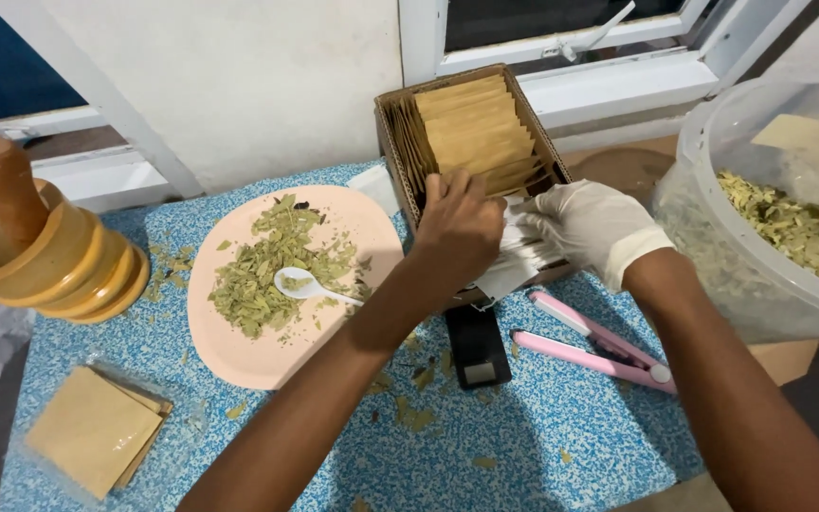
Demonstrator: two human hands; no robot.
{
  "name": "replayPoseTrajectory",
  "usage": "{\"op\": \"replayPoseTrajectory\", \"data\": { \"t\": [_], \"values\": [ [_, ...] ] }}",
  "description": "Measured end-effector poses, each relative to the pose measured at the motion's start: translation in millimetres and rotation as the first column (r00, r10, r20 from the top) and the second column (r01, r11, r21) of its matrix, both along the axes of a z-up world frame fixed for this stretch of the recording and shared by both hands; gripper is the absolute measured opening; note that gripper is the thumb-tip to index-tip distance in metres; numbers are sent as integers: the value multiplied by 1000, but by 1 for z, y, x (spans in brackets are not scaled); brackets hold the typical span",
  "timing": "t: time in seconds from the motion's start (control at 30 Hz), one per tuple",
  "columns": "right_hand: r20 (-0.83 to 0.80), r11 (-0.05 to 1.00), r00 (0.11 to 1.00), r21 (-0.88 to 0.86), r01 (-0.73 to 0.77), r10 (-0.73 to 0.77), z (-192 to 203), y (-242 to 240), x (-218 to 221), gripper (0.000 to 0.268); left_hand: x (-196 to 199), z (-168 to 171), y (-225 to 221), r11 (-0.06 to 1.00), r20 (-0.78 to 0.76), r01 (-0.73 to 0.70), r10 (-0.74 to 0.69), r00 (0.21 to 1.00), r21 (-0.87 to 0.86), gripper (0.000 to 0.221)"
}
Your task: Filling small paper bags with loose tea leaves using a spoon and sealing them with a handheld heat sealer.
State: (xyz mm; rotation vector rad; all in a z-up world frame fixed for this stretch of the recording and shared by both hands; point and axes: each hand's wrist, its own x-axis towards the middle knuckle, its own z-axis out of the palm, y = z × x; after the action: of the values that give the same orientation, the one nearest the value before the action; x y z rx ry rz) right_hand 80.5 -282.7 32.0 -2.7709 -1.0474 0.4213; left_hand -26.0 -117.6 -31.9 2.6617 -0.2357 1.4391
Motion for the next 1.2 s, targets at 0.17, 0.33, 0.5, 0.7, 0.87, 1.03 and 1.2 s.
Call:
{"op": "replayPoseTrajectory", "data": {
  "t": [0.17,0.33,0.5,0.7,0.87,1.03,1.2],
  "values": [
    [102,996,991,-18,86,-84,-3,1,1,37,10,1,-4,1000,24,8,-8,1000,-7,23],
    [177,995,980,-33,98,-91,-7,7,6,34,16,-7,0,999,38,44,-43,998,-26,47],
    [182,996,980,12,85,-85,-3,8,9,33,12,-10,1,999,-45,49,-49,998,3,31],
    [158,995,982,-9,104,-101,19,9,-1,39,10,-2,0,999,-2,44,-44,999,-17,17],
    [241,988,958,31,150,-153,-1,7,14,36,6,18,1,999,-15,13,-14,1000,-30,7],
    [195,983,973,158,96,-127,-21,0,35,36,-10,51,3,997,-82,-15,9,997,-72,15],
    [62,996,994,0,-91,91,70,-1,-31,43,-26,73,12,995,-83,-14,6,997,-101,22]
  ]
}}
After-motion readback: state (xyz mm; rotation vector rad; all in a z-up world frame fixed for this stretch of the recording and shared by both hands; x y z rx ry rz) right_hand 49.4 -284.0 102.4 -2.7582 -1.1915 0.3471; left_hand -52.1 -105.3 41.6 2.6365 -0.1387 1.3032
